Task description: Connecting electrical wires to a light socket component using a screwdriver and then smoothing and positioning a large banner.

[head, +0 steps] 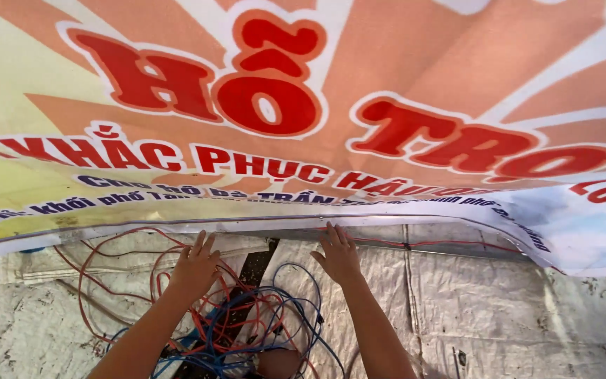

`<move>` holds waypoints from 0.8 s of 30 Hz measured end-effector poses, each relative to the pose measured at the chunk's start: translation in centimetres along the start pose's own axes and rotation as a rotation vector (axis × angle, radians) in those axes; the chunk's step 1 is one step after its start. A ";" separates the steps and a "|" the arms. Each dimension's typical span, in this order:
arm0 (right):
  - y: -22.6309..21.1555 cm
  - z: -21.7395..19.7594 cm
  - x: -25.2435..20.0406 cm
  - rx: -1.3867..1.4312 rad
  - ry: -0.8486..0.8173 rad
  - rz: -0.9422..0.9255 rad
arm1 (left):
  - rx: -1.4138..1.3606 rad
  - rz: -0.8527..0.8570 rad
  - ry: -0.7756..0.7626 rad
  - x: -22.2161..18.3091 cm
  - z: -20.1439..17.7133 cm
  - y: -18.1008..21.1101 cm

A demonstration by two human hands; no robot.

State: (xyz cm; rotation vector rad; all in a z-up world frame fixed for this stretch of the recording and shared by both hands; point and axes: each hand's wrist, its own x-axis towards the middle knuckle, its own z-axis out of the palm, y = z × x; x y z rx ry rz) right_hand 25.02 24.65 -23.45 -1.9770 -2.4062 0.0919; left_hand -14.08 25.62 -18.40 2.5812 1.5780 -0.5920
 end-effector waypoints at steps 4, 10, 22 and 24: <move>-0.5 1.6 2.8 -0.049 -0.029 -0.023 | 0.033 0.000 0.091 0.9 2.2 -1.6; 0.5 4.0 3.0 -0.090 0.046 -0.103 | 0.060 0.023 0.070 2.1 3.3 -1.5; 0.7 2.4 3.6 -0.090 -0.424 -0.069 | 0.119 0.046 -0.093 4.0 1.3 -0.1; 1.0 2.7 3.8 -0.093 -0.426 -0.077 | 0.116 0.032 -0.108 4.5 1.2 -0.1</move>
